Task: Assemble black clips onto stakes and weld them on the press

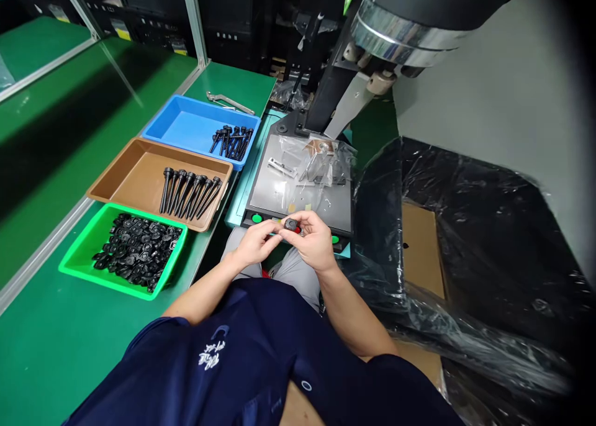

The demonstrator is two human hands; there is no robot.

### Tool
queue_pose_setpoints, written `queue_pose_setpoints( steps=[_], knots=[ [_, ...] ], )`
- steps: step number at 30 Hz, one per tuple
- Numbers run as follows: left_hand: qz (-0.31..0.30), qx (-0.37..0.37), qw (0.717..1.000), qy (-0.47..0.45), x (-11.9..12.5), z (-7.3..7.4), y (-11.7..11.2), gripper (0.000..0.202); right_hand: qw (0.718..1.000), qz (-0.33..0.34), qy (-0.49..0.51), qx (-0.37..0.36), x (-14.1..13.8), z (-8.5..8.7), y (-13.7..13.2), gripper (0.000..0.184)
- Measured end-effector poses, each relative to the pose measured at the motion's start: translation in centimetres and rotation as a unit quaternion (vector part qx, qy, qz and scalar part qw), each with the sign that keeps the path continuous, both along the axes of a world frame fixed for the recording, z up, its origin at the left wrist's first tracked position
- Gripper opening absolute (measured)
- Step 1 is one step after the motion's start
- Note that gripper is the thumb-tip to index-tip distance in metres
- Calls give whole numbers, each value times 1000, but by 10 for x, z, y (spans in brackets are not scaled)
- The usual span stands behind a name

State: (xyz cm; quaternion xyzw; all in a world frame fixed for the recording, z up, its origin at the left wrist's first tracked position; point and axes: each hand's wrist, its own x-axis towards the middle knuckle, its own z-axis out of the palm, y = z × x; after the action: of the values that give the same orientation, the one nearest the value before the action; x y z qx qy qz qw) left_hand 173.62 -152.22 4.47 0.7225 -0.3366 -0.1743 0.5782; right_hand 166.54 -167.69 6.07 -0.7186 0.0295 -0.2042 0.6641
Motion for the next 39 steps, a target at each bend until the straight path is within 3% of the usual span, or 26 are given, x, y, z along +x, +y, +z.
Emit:
queue_pose_setpoints(
  steps=[6,13,18,24,30,33,35,37,39],
  knots=[
    [30,4,1000,3,-12,-5,-4,20,996,-64,7,64,7,1,5,32],
    [-14,-25,978,206,-23,9,-6,32,978,10,51,202,11,3,1,47],
    [-34,-49,958,281,-24,17,-6,40,963,47,73,254,9,6,-3,52],
    [-40,-50,943,325,-19,21,-6,42,957,53,61,279,6,6,-7,54],
    [-11,-47,954,297,-28,30,-2,45,976,7,26,218,7,-1,-1,51],
    [11,-13,966,256,-29,42,16,37,981,37,14,190,12,-3,7,58],
    [43,24,976,212,-19,56,40,30,980,76,11,181,15,-4,10,66],
    [113,63,980,150,5,73,73,25,980,91,13,179,16,-6,11,70],
    [233,100,963,88,41,89,111,24,980,85,18,178,14,-8,8,69]
  ],
)
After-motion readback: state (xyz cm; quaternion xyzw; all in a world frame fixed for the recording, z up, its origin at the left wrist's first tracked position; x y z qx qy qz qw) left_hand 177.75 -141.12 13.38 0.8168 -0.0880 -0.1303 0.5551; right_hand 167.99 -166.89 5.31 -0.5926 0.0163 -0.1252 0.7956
